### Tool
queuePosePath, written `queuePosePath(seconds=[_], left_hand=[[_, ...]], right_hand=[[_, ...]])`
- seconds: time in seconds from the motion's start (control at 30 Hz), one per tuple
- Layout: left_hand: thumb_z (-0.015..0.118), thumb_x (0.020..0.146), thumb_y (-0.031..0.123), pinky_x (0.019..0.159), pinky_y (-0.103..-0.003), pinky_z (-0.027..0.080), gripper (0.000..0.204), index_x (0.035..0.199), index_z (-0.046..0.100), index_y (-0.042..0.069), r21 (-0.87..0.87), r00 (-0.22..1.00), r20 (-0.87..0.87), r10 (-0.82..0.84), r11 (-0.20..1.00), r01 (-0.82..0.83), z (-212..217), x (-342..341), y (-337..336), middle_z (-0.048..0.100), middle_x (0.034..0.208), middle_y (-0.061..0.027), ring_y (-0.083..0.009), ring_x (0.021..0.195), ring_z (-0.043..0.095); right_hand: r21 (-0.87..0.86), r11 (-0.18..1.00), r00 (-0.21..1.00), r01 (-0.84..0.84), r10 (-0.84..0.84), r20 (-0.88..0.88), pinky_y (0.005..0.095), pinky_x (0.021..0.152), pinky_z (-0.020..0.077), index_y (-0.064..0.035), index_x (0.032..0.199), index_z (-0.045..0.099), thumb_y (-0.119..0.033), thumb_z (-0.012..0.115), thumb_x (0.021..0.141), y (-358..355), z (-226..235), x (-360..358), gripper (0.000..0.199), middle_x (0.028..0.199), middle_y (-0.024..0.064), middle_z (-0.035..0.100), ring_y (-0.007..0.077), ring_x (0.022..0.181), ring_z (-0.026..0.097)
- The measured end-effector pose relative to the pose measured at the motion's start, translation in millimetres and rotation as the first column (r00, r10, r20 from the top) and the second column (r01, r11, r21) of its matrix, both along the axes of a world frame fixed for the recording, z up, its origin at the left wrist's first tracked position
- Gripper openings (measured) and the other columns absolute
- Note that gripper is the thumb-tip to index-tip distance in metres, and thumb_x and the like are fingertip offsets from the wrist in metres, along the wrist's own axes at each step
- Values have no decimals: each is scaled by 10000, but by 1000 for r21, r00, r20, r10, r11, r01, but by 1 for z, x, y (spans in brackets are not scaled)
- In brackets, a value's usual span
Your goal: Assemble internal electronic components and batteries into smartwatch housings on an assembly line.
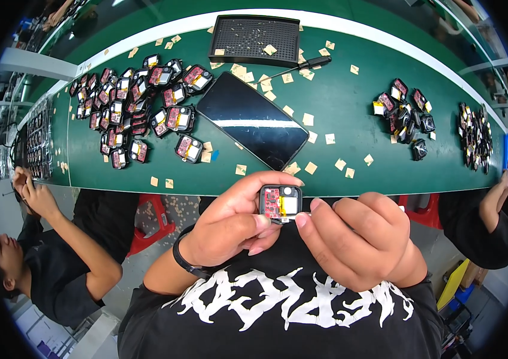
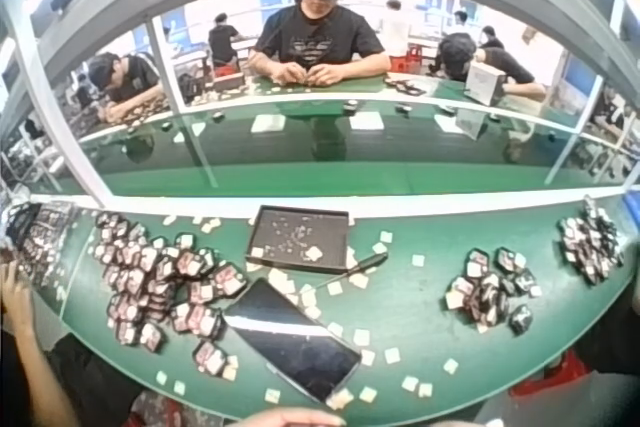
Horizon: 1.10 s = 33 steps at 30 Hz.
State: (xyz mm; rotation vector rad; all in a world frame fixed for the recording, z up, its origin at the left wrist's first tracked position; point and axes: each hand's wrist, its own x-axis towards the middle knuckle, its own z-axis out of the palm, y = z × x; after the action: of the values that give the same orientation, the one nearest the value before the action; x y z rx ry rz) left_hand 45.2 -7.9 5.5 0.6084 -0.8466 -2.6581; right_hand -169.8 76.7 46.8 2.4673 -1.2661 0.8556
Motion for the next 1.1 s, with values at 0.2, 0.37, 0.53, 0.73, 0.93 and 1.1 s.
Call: queuePosePath(seconds=[0.2,0.37,0.53,0.73,0.93,1.1], left_hand=[[564,945,158,485,-243,379,596,1450,366,-88,-11,1000,12,-14,1000,14,-1,1,0,582,1006,-125,-95,604,437],[578,945,171,484,-245,378,610,1452,360,-89,-29,999,31,8,1000,-7,0,1,0,578,991,-122,-99,590,434],[581,948,172,484,-243,379,614,1455,357,-93,-23,1000,8,-16,1000,16,0,1,-2,564,966,-107,-95,627,446],[465,934,76,515,-225,332,575,1487,341,-18,-56,999,21,-40,998,41,1,0,-2,522,904,-42,-86,586,460],[525,930,122,500,-232,354,598,1470,344,-59,-42,999,20,-31,999,32,2,0,-3,550,950,-82,-88,589,445],[583,933,176,486,-237,376,633,1450,348,-105,-25,1000,26,-9,1000,10,3,-1,-3,577,976,-119,-89,587,427]], right_hand=[[10,1000,1000,16,-16,7,283,577,438,1,831,739,-75,735,721,2,0,-1,134,888,86,675,184,761,596],[1,999,999,41,-41,21,287,579,435,1,828,739,-65,745,728,3,-1,0,121,884,85,676,184,759,593],[-5,999,998,41,-41,43,288,574,425,2,812,739,-48,753,737,2,1,2,91,883,85,677,182,754,588],[-7,999,998,45,-44,37,287,573,418,4,808,742,-39,755,741,3,0,3,81,880,85,677,176,763,587],[-8,998,997,65,-65,46,287,567,399,5,810,744,-33,757,740,5,-1,5,80,882,87,680,177,768,585],[-28,998,998,56,-55,38,276,555,369,-1,814,745,-34,738,752,5,-3,5,71,879,86,686,172,757,579]])
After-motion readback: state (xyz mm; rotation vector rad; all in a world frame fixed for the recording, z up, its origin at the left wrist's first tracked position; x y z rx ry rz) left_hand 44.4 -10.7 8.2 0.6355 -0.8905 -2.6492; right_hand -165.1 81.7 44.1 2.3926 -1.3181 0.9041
